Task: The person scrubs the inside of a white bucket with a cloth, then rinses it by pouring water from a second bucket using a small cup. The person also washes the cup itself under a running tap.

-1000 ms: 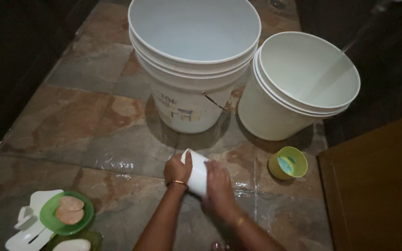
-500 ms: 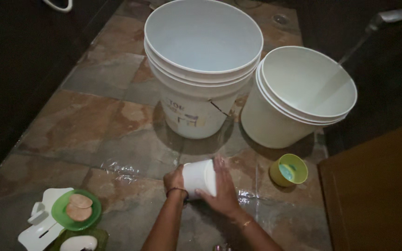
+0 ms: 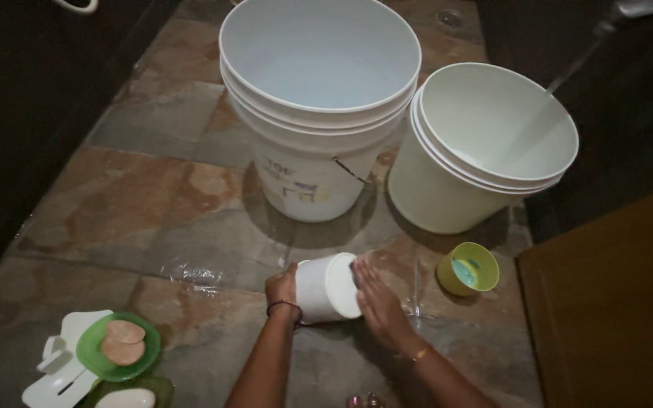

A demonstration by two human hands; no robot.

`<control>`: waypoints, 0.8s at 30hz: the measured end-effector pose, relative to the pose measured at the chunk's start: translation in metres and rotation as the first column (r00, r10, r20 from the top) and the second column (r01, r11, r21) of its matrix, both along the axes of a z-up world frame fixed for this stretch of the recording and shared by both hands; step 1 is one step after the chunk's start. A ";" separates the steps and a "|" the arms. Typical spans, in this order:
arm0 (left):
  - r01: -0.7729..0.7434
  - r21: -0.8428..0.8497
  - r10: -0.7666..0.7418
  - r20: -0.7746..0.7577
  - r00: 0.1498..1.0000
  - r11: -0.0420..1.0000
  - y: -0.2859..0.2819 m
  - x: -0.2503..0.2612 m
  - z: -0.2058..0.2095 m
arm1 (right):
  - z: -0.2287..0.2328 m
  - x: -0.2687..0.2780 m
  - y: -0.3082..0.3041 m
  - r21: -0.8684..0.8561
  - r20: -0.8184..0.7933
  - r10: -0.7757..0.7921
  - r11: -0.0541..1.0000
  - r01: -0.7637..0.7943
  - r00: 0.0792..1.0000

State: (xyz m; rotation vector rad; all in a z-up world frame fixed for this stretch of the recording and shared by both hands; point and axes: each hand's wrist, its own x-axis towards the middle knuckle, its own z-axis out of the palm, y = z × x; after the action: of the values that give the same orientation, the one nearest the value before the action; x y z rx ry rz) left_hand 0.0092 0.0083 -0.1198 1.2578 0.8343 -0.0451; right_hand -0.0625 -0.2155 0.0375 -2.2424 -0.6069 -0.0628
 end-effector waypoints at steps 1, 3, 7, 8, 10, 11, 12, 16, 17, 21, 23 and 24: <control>-0.007 -0.014 0.007 -0.026 1.000 1.000 0.004 0.000 0.002 | 0.001 0.003 0.012 0.024 0.032 -0.013 1.000 0.012 0.999; -0.022 -0.046 0.018 -0.081 0.997 0.999 0.010 -0.002 0.006 | 0.005 0.005 0.037 0.068 0.095 -0.040 0.997 0.034 0.995; 0.207 0.293 -0.146 -0.216 0.965 0.934 0.012 -0.011 0.000 | 0.021 0.008 0.062 -0.143 0.248 0.144 0.984 -0.111 0.958; 0.326 0.457 -0.214 -0.281 0.935 0.827 0.011 -0.013 -0.005 | 0.027 0.011 0.062 -0.124 0.267 0.151 0.985 -0.122 0.952; 0.375 0.698 -0.348 -0.189 0.918 0.610 0.015 -0.017 -0.012 | 0.037 0.017 0.065 -0.113 0.246 0.111 0.990 -0.085 0.963; 0.314 0.806 -0.438 -0.077 0.895 0.501 0.017 -0.025 -0.012 | 0.041 0.019 0.064 -0.129 0.199 0.062 0.991 -0.037 0.978; 0.211 0.874 -0.550 0.075 0.832 0.438 0.021 -0.034 -0.007 | 0.043 0.017 0.064 -0.147 0.152 0.011 0.989 0.011 0.988; 0.185 0.795 -0.772 0.458 0.441 0.578 0.027 -0.049 0.059 | 0.045 0.020 0.068 0.010 0.252 -0.035 0.999 0.034 0.967; 0.264 0.739 -0.773 0.516 0.369 0.620 0.017 -0.052 0.077 | 0.043 0.019 0.066 0.031 0.248 -0.027 0.999 0.020 0.968; 0.264 0.659 -0.673 0.502 0.543 0.704 -0.020 -0.046 0.116 | 0.036 0.012 0.048 -0.017 0.217 0.066 0.998 -0.064 0.974; 0.250 0.640 -0.649 0.519 0.556 0.726 -0.019 -0.047 0.117 | 0.034 0.010 0.035 -0.046 0.226 0.120 0.993 -0.113 0.967; 0.264 0.616 -0.634 0.519 0.573 0.742 -0.019 -0.047 0.116 | 0.032 0.010 0.034 -0.059 0.231 0.145 0.989 -0.134 0.962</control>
State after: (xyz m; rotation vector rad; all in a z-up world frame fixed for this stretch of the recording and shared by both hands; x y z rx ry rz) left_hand -0.0374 -0.0110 -0.0036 1.7746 -0.2281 0.2296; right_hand -0.0526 -0.1814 0.0695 -2.2441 -0.8998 -0.2484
